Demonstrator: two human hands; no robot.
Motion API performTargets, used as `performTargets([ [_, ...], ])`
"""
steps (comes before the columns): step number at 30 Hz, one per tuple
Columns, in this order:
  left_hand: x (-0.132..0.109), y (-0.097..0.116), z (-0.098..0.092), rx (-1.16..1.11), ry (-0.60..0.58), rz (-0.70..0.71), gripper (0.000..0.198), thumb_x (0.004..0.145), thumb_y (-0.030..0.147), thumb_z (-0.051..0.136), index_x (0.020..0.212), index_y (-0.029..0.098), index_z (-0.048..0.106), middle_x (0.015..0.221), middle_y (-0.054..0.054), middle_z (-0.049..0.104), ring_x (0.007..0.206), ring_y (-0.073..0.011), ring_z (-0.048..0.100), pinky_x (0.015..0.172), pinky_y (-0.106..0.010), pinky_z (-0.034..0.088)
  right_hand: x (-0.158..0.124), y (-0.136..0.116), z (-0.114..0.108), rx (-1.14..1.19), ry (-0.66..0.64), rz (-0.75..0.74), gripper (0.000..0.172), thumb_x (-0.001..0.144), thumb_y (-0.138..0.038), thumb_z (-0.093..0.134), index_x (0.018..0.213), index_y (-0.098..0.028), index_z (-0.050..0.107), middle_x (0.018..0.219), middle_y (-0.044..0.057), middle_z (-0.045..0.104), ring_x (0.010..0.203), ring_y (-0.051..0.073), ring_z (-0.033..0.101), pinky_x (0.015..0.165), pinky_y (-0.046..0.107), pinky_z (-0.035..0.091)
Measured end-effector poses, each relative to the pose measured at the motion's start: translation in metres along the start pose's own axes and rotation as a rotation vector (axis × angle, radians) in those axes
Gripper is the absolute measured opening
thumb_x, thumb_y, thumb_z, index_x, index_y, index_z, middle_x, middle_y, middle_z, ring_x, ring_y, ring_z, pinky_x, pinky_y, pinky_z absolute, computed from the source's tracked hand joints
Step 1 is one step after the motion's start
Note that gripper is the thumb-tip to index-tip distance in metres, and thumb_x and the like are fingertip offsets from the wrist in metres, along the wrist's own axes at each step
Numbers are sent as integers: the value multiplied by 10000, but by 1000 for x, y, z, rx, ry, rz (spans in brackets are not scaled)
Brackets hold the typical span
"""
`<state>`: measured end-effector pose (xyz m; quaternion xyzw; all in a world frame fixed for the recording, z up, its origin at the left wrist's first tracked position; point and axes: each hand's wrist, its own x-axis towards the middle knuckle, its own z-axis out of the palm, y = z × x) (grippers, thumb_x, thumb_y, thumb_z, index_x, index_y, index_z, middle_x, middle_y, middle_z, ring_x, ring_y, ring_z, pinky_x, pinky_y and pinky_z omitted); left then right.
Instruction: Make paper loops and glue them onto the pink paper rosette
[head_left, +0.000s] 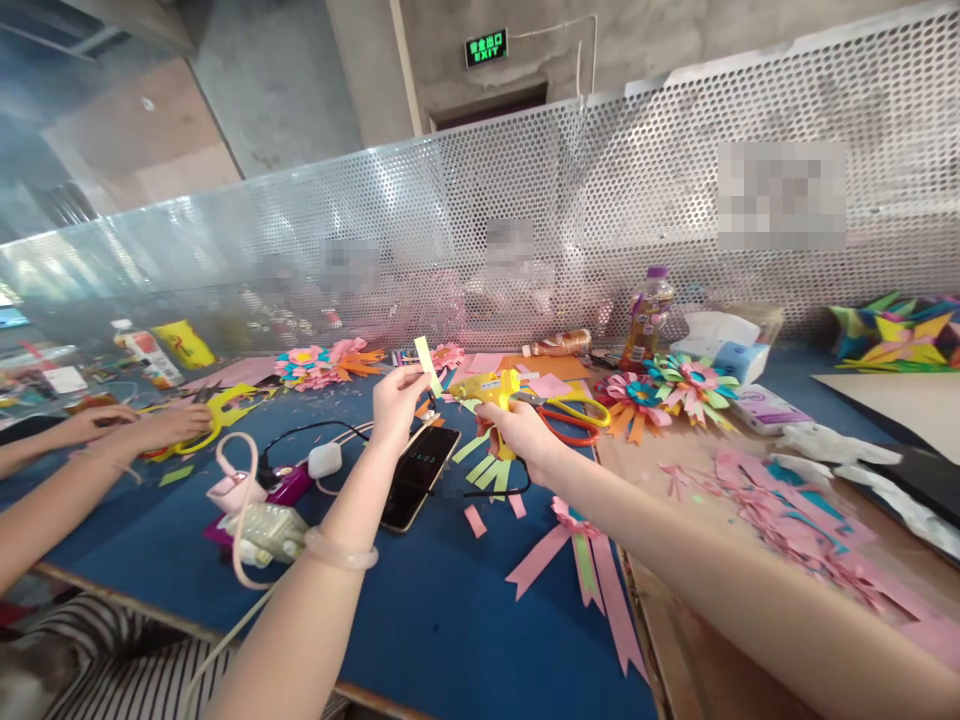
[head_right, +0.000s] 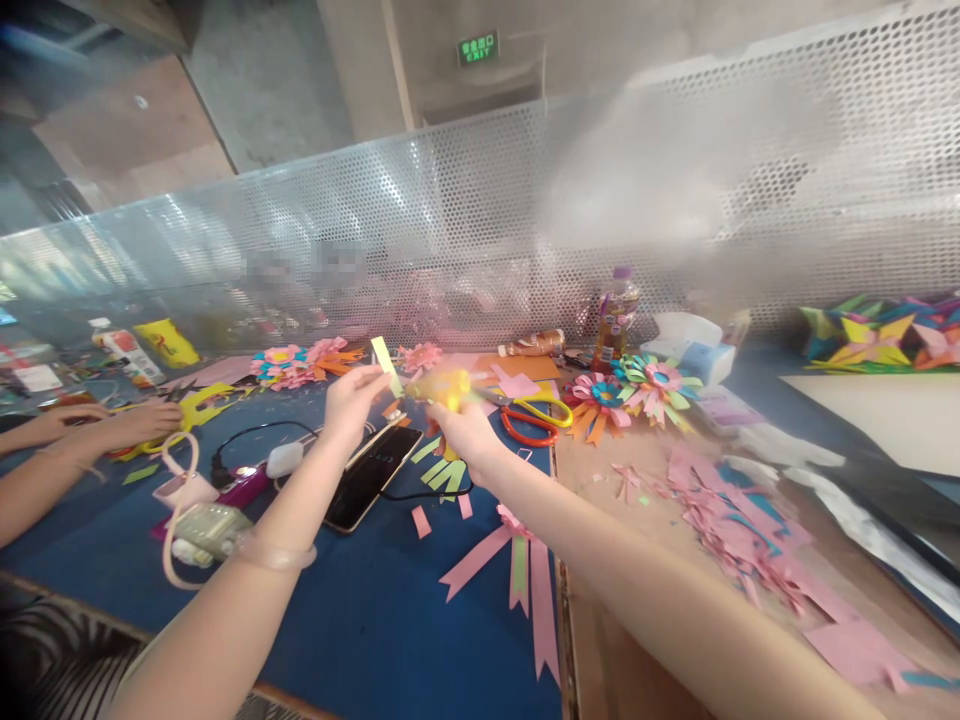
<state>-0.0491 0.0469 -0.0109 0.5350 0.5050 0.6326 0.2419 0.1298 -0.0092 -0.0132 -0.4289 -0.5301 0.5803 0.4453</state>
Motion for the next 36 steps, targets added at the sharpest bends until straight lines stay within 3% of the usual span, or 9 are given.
performTargets([
  [6, 1, -1, 1, 0, -31, 19, 235, 643, 258, 696, 851, 151, 687, 812, -51, 717, 773, -195, 661, 723, -286, 500, 1, 3, -1, -88, -11, 18, 205, 909, -309, 513, 933, -119, 586, 780, -3, 604, 577, 82, 566, 516, 220, 487],
  [18, -1, 1, 1, 23, -31, 10, 242, 637, 269, 696, 844, 145, 678, 808, -62, 715, 785, -212, 663, 732, -309, 505, 4, 9, -2, -96, -37, 35, 210, 905, -305, 521, 989, -123, 583, 869, 22, 621, 667, 109, 602, 582, 259, 517],
  [36, -1, 0, 1, 31, -55, -8, 248, 627, 278, 704, 837, 148, 676, 815, -65, 717, 786, -216, 664, 726, -312, 505, 6, 15, -2, -50, -26, 48, 211, 903, -296, 526, 1017, -126, 578, 906, 31, 620, 699, 118, 609, 600, 269, 525],
])
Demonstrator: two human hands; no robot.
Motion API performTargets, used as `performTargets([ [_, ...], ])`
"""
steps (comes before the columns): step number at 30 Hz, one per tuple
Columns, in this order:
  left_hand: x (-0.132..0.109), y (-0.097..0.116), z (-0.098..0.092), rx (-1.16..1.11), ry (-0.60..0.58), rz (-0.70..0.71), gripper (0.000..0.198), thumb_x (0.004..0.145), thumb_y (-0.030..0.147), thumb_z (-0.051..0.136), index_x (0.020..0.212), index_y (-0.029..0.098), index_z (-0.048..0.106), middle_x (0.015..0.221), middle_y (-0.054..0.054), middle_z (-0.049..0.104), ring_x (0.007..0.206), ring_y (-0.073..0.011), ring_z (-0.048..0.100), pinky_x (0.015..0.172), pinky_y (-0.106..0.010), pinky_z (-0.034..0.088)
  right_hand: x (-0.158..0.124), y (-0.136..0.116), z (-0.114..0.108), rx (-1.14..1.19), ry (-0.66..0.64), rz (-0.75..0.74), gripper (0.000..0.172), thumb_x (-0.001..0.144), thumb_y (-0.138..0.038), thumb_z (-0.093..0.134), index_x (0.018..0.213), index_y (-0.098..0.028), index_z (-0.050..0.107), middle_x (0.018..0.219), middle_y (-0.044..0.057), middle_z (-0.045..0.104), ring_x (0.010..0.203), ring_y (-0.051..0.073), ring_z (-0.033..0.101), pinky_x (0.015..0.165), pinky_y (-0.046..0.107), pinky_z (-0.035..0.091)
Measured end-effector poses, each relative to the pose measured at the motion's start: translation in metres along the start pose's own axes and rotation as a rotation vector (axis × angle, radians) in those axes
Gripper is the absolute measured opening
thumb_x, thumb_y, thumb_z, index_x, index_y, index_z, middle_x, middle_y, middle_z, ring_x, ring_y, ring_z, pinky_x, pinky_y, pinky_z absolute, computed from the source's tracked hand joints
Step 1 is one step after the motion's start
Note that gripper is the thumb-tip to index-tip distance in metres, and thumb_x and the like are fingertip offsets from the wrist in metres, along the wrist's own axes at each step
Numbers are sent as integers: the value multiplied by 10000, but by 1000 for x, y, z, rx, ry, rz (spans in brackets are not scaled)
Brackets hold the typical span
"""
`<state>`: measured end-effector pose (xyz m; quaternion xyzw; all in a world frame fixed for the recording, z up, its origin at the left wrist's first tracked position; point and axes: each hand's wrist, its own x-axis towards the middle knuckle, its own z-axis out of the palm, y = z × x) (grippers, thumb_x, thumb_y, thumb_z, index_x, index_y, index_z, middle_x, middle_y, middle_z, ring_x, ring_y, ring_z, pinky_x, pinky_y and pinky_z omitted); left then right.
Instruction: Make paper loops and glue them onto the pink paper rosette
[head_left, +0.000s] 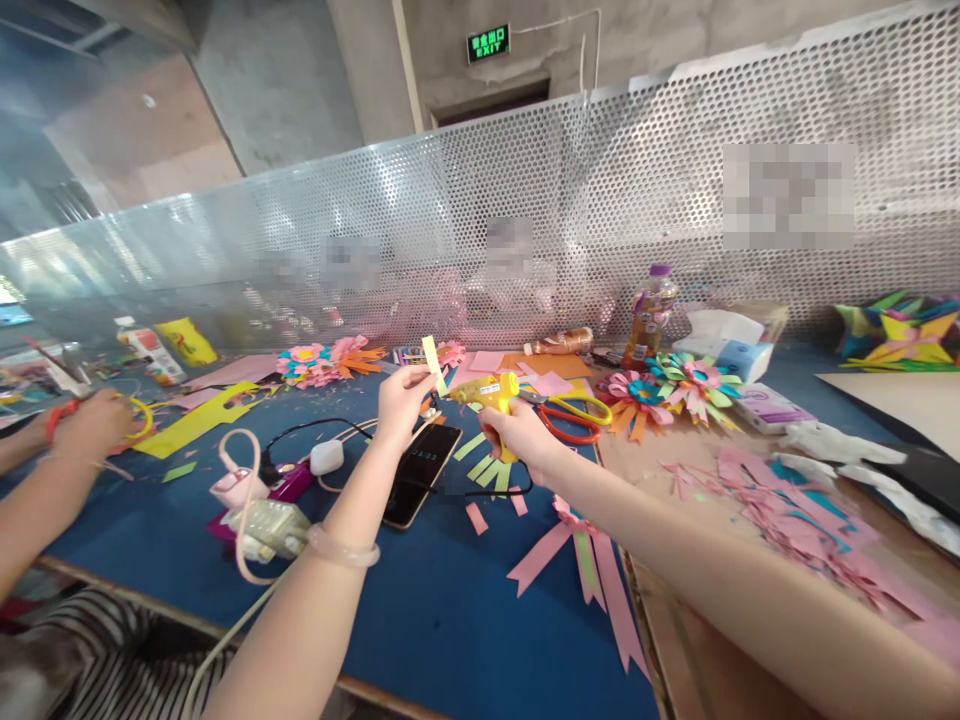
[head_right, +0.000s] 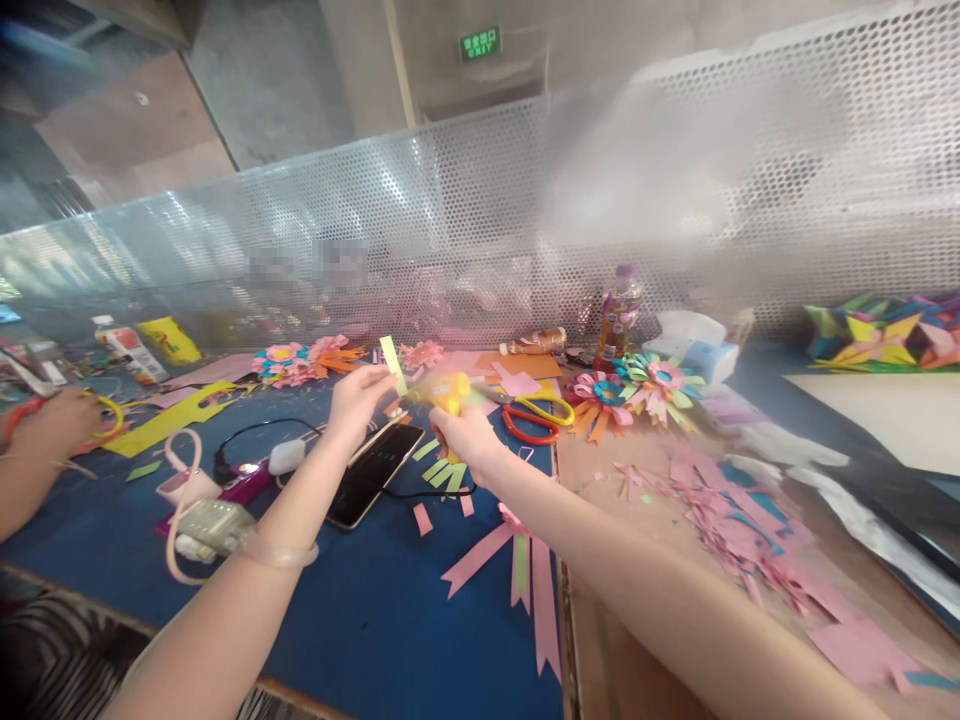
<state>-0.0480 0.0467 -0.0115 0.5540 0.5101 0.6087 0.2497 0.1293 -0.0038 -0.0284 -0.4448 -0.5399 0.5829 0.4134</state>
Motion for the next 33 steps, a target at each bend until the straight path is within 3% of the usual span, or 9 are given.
performTargets([
  [20, 1, -2, -1, -21, -1, -2, 252, 622, 279, 714, 831, 143, 679, 799, -67, 709, 765, -210, 662, 744, -318, 505, 1, 0, 0, -44, 33, 12, 243, 902, -304, 525, 1073, -135, 565, 992, 52, 615, 790, 148, 620, 672, 317, 533],
  [33, -1, -1, 0, -59, 15, -21, 248, 590, 256, 737, 797, 130, 684, 736, -61, 703, 690, -193, 651, 709, -304, 500, 3, 4, -1, -99, 40, -10, 241, 905, -304, 521, 1068, -133, 563, 964, 45, 616, 752, 136, 617, 638, 296, 533],
])
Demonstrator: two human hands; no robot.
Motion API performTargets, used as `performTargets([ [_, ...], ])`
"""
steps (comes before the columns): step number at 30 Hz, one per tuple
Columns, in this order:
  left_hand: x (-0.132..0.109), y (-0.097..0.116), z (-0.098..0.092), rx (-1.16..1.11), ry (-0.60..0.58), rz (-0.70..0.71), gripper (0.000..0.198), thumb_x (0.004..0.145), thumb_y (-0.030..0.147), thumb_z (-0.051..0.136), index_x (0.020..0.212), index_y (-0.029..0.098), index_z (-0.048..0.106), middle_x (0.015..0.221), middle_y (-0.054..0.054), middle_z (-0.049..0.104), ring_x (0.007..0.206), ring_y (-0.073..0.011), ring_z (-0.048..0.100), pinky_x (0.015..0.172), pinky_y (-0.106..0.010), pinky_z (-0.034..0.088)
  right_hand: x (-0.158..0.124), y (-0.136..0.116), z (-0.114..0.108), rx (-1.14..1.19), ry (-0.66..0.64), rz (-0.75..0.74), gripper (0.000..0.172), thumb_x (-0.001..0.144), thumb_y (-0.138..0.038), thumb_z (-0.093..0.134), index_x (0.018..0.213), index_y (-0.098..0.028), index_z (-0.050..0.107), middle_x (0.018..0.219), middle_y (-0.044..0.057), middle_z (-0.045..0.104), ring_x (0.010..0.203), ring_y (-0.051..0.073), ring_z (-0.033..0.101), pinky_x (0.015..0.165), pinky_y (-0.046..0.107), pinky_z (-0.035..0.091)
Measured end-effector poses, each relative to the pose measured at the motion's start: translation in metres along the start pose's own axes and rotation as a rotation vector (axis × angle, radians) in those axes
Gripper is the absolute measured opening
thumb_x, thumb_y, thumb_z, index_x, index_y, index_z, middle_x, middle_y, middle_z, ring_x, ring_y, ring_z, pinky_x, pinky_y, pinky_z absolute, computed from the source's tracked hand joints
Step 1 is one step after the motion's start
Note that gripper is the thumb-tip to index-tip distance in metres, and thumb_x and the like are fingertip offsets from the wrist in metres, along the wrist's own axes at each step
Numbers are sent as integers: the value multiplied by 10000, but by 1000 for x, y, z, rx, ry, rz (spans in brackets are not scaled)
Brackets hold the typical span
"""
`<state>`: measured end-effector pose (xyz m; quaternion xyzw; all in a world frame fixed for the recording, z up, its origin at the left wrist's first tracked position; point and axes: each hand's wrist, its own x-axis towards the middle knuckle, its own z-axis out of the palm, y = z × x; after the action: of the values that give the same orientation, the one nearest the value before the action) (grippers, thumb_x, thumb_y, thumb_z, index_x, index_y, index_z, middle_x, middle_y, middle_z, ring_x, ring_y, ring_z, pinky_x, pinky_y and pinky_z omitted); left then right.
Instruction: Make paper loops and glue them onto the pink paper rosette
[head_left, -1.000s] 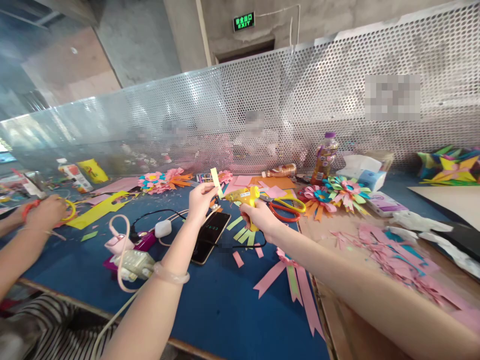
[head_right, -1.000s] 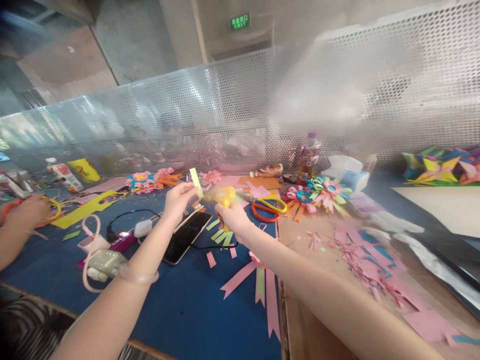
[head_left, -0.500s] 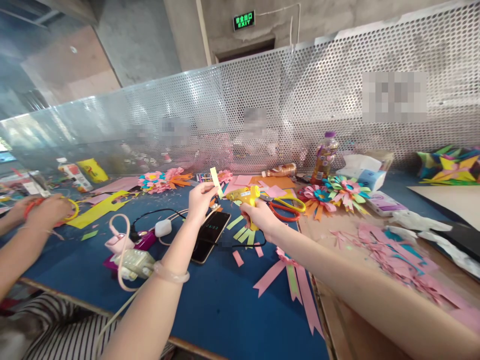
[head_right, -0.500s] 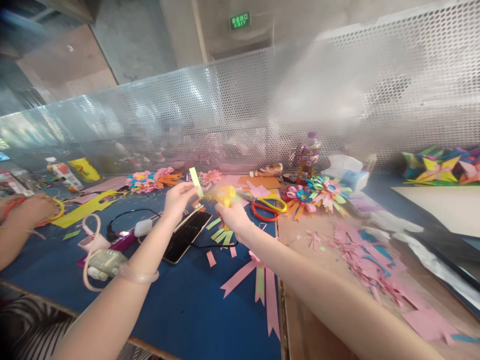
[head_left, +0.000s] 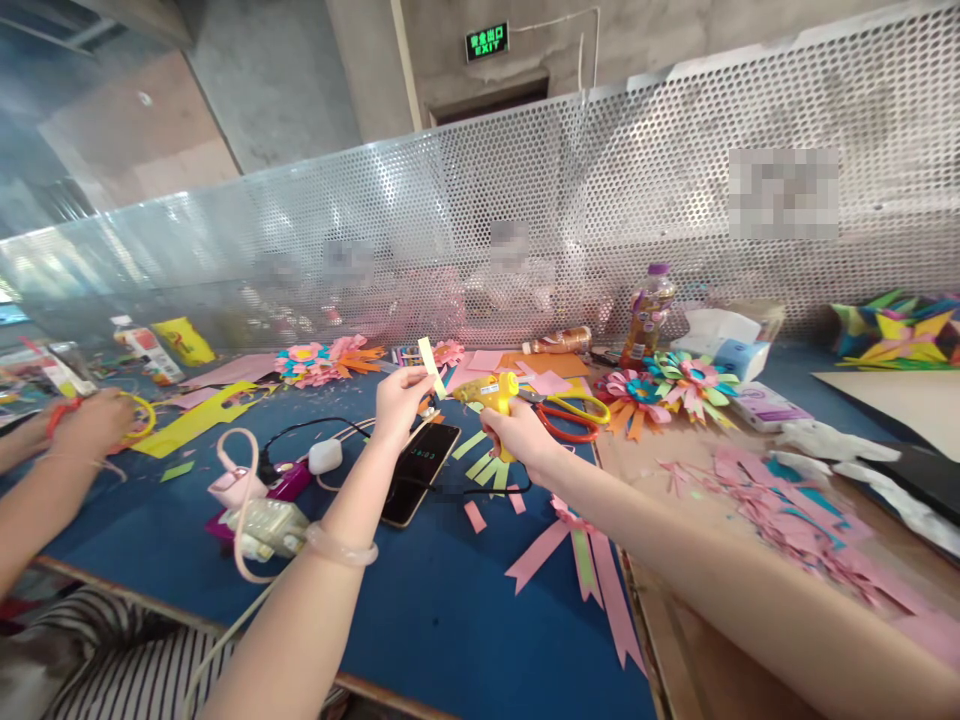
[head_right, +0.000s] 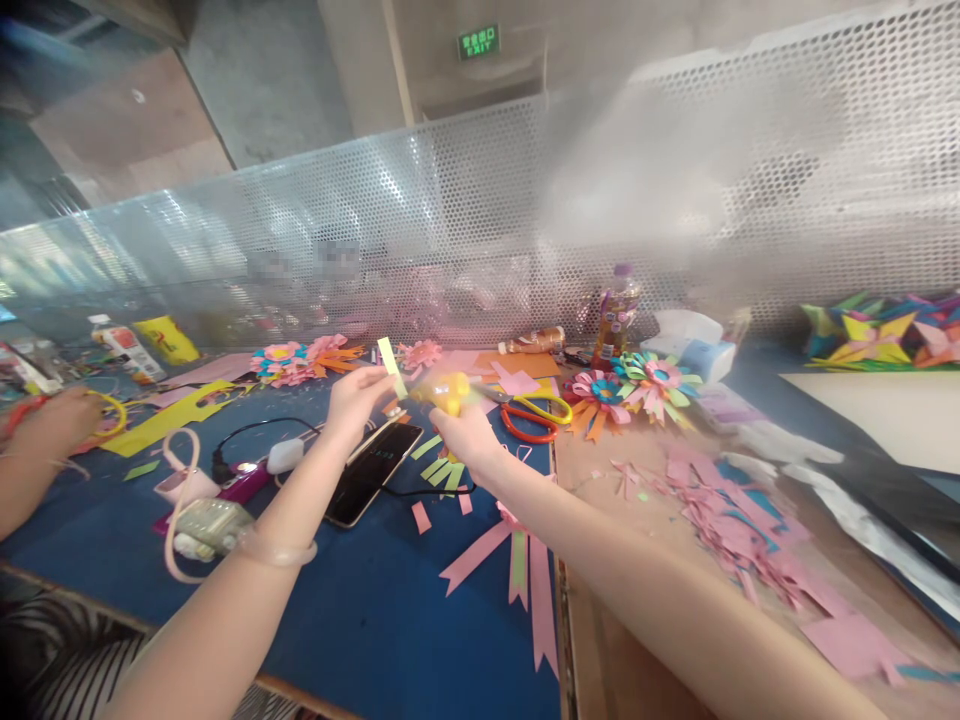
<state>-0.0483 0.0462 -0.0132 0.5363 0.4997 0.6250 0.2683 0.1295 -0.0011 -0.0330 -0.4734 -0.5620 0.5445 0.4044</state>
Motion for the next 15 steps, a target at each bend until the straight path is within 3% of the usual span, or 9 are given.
performTargets([
  [15, 1, -2, 0, -33, -32, -16, 257, 577, 245, 749, 800, 130, 694, 738, -66, 709, 675, -193, 649, 691, -299, 494, 3, 5, -1, -42, 5, -8, 239, 906, -311, 518, 1057, -132, 568, 951, 42, 619, 740, 133, 617, 632, 291, 532],
])
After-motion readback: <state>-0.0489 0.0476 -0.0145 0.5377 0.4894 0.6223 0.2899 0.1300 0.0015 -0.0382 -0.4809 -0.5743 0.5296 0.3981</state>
